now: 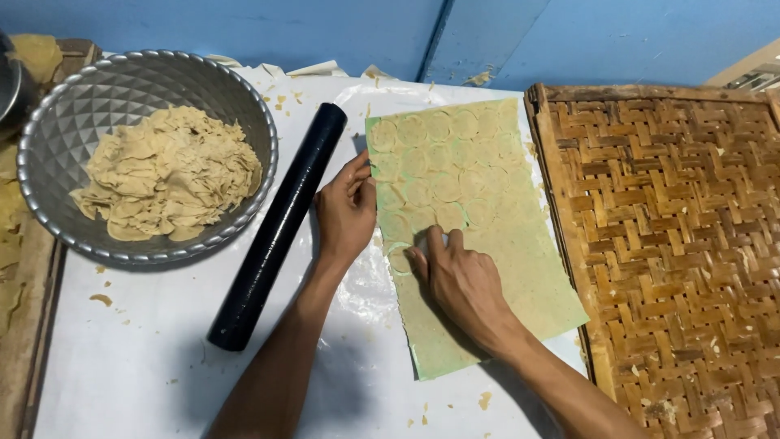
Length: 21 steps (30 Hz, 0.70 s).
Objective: Rolling out dough and cutting it into circular shapes using a mold.
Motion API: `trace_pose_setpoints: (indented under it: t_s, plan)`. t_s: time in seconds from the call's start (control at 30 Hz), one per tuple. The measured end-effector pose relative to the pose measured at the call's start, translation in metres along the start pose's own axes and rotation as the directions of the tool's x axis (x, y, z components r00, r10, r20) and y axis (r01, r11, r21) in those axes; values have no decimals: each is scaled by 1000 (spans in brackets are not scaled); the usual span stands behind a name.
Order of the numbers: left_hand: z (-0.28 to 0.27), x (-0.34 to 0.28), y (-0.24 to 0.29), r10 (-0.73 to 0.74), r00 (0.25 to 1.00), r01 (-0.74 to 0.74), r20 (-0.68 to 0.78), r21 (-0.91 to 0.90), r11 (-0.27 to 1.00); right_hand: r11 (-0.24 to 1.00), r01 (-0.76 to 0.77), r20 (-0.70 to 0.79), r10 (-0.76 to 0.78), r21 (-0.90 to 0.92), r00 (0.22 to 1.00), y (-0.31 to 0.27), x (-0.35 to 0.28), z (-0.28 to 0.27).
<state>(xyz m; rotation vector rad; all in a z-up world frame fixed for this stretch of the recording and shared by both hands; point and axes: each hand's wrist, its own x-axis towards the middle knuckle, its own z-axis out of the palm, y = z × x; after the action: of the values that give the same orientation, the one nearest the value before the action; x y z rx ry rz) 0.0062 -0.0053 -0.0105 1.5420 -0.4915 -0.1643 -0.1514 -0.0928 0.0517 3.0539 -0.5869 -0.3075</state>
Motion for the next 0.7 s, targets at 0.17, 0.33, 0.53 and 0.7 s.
trace_pose_setpoints:
  t_s: [0.17,0.33,0.53,0.7]
  plan:
    - [1,0,0,16,1000,-16,-8,8,1000,994,103,73,-106,45,992,8,-1,-19]
    - [0,-2,0,17,1000,-17,-5,-29,999,996,82,-27,-83,-29,996,14,4,10]
    - [1,-1,-3,21,1000,-21,-6,-52,998,998,59,29,-60,30,998,16,0,0]
    - [4,1,-12,-1,1000,-1,-26,-85,996,921,-22,-59,48,388,997,45,-8,13]
